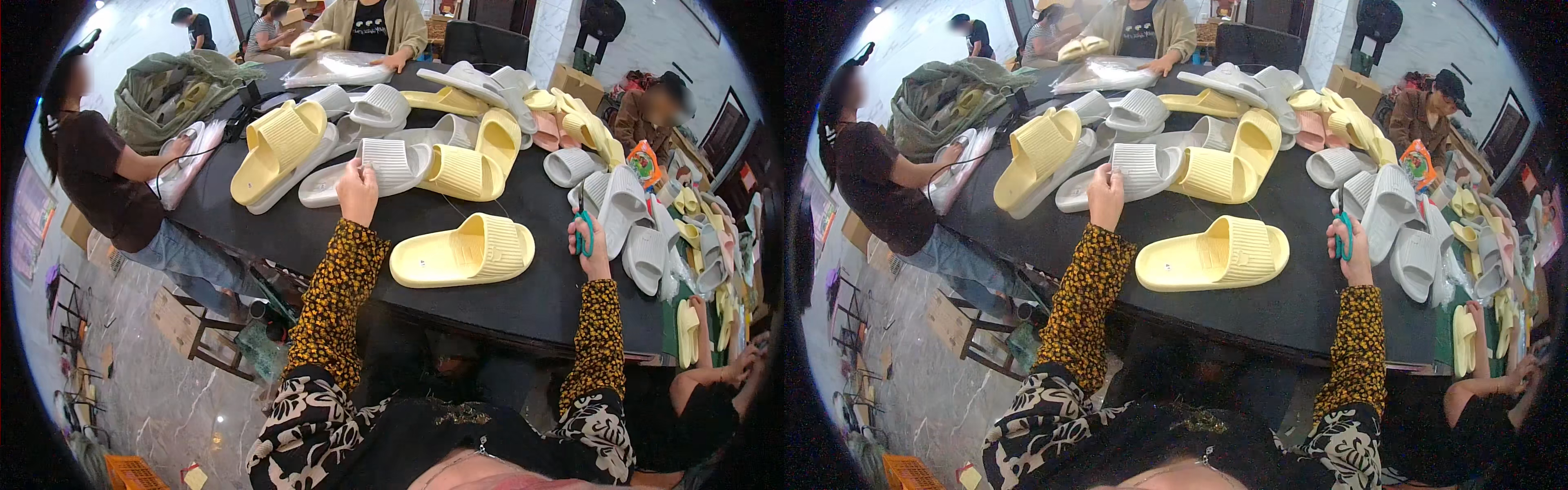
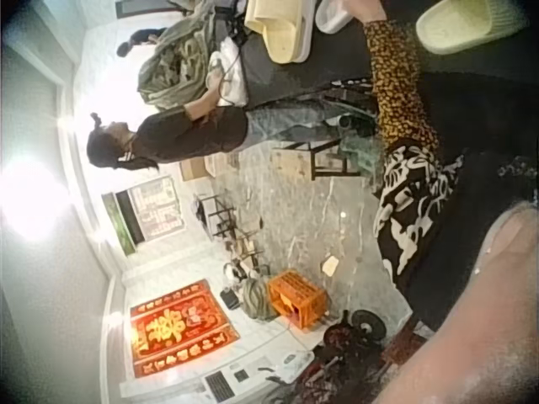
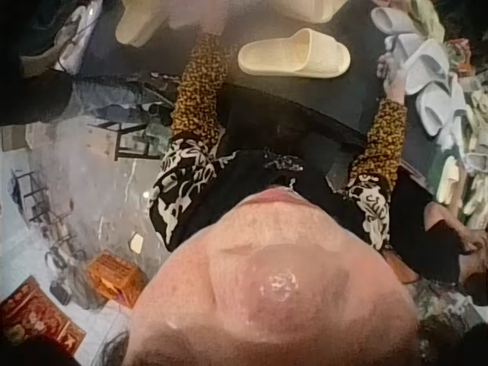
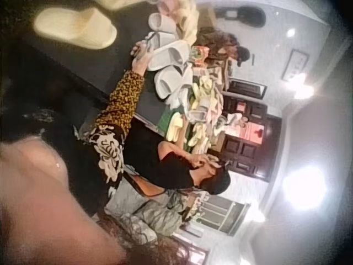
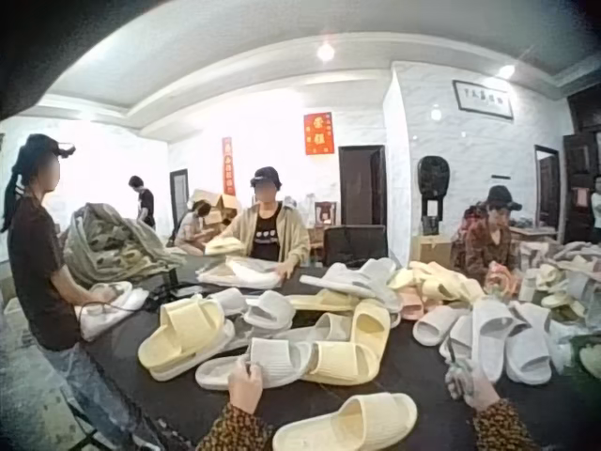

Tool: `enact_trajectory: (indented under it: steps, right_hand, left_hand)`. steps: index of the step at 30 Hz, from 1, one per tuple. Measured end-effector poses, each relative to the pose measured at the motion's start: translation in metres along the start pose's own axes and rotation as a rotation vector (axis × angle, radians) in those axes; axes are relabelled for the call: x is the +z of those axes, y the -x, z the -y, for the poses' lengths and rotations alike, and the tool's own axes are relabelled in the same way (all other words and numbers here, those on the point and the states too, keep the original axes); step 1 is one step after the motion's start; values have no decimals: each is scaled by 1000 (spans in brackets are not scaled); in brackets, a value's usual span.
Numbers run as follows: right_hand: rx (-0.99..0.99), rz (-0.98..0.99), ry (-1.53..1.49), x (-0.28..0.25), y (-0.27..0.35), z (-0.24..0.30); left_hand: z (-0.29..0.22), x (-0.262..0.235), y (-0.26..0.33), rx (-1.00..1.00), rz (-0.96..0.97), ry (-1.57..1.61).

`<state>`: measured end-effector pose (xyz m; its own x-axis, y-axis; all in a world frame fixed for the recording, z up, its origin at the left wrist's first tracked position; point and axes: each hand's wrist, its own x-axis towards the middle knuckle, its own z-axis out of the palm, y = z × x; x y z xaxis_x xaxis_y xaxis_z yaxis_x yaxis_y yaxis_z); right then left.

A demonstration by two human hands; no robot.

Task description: The person trims loose threads from foam slides using scissors, handling and turning the slides one by one by hand on the table.

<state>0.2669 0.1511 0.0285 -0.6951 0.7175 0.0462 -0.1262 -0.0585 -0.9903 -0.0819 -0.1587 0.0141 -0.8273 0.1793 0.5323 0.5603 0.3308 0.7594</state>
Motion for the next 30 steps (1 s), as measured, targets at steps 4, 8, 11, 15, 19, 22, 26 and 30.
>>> enact_trajectory:
  steps: [4, 8, 11, 15, 19, 22, 26, 30]
  right_hand:
    - [-1, 0, 16, 5, -2, -3]
    - [0, 13, 25, 6, -4, -1]
    - [-27, 28, 34, 2, -3, 0]
    - [-13, 24, 41, 6, 0, -1]
    - [-7, 10, 58, 8, 3, 1]
    - [-14, 7, 57, 8, 4, 3]
    - [-30, 22, 55, 9, -1, 3]
    - [-23, 21, 30, 6, -3, 1]
  left_hand:
    - [12, 1, -1, -16, 38, 141]
    - [10, -2, -5, -142, 70, 621]
    - [-1, -3, -3, -203, 118, 745]
    - [-12, -10, 3, -203, 157, 832]
    - [-15, -12, 6, -185, 239, 840]
    - [-13, -10, 3, -163, 264, 775]
    - [-9, -3, 4, -80, 193, 658]
    - [-26, -12, 9, 255, -151, 191]
